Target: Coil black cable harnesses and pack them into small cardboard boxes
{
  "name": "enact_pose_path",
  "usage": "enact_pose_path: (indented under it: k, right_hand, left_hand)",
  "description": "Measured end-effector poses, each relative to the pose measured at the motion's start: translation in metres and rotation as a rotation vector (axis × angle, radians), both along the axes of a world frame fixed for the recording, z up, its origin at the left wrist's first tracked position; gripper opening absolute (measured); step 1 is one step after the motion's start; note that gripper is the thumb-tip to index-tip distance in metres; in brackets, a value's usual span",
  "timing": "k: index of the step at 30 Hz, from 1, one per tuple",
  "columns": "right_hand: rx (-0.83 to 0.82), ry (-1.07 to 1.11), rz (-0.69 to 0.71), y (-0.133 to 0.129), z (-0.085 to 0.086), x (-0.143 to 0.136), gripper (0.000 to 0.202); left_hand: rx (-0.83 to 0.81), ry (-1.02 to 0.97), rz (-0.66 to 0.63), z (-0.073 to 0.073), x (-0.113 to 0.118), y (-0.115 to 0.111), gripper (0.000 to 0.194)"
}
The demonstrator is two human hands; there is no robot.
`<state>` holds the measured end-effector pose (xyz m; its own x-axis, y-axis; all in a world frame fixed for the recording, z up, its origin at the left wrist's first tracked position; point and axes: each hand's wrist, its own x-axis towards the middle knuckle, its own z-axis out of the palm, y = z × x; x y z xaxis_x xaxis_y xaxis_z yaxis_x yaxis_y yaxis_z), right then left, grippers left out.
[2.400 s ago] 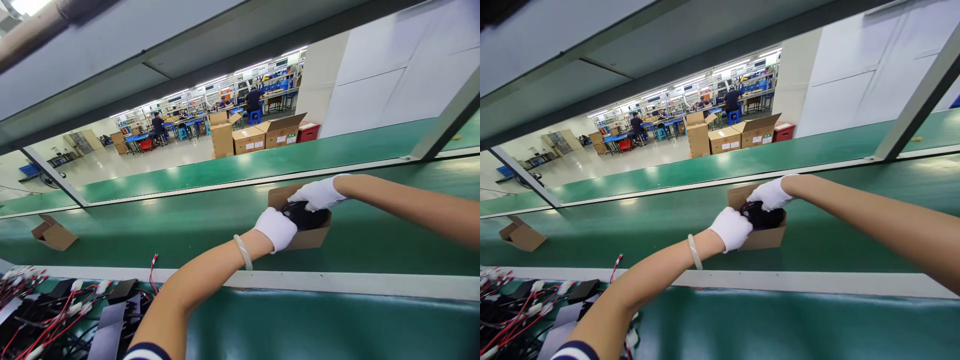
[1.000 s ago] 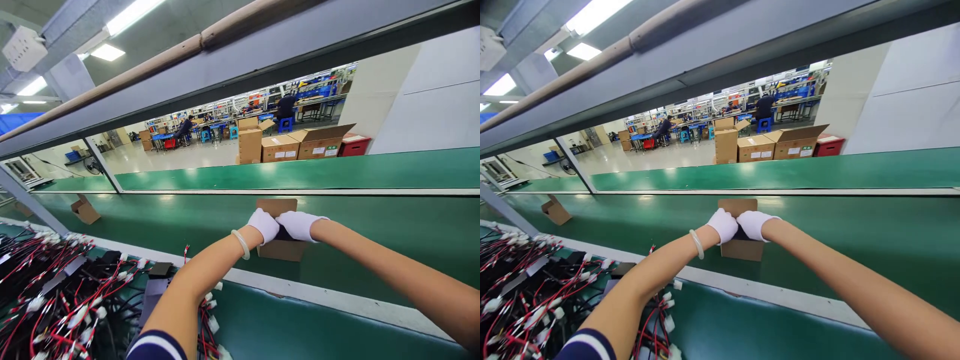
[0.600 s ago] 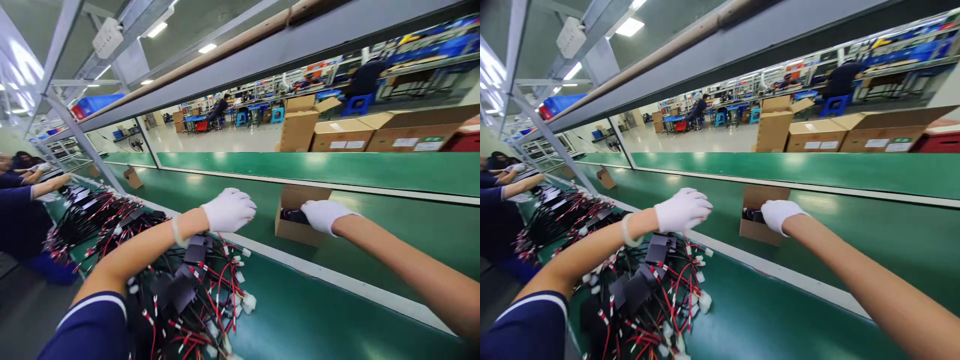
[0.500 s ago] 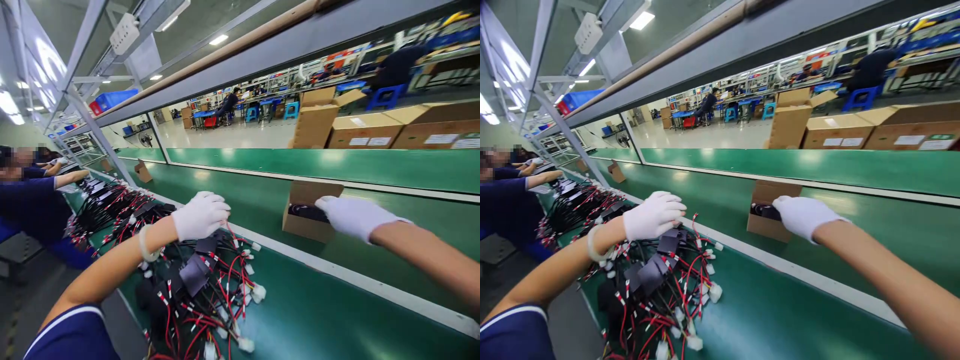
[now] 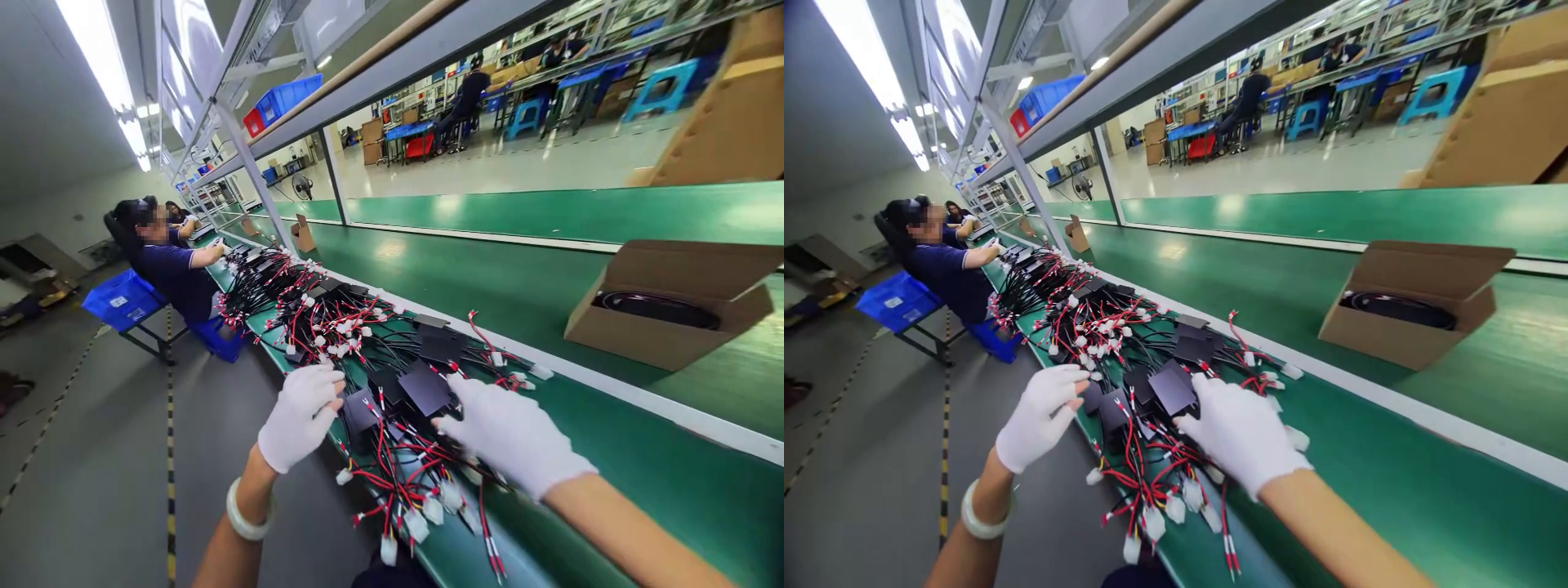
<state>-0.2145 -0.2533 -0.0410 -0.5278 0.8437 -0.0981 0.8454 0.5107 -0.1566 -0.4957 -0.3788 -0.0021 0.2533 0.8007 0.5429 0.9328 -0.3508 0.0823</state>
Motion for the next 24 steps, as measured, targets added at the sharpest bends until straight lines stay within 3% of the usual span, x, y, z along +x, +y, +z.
enact_pose_path:
  k: [2,4,7,10,14,19,21,24]
  right_hand:
    - [0.034,0.001,-0.031,-0.007,-0.003,-0.026,0.061]
    - [0.054,0.019,-0.067,-0.011,-0.010,-0.035,0.057]
    - [0.078,0.080,-0.123,-0.017,-0.020,-0.022,0.044]
    - [0.281,0.270,-0.152,-0.030,-0.018,0.005,0.038]
    - [0.685,0.482,-0.197,-0.059,0.002,0.033,0.042]
    - [0.961,0.566,-0.186,-0.086,0.027,0.037,0.068]
    - [0.996,0.598,-0.129,-0.092,0.028,0.039,0.075]
    - [0.929,0.628,-0.143,-0.101,0.006,0.059,0.084]
  left_hand:
    - [0.007,-0.031,-0.012,-0.011,0.007,0.003,0.022]
    - [0.020,-0.065,-0.021,-0.021,0.014,0.012,0.022]
    - [0.057,-0.122,-0.034,-0.032,0.029,0.034,0.031]
    - [0.032,-0.232,-0.057,-0.037,0.051,0.060,0.064]
    - [-0.143,-0.466,-0.179,-0.034,0.094,0.081,0.097]
    - [-0.339,-1.107,-0.505,-0.013,0.163,0.065,0.132]
    - [-0.457,-1.355,-0.568,-0.004,0.189,0.053,0.122]
    - [-0.450,-1.544,-0.548,0.003,0.218,0.043,0.081]
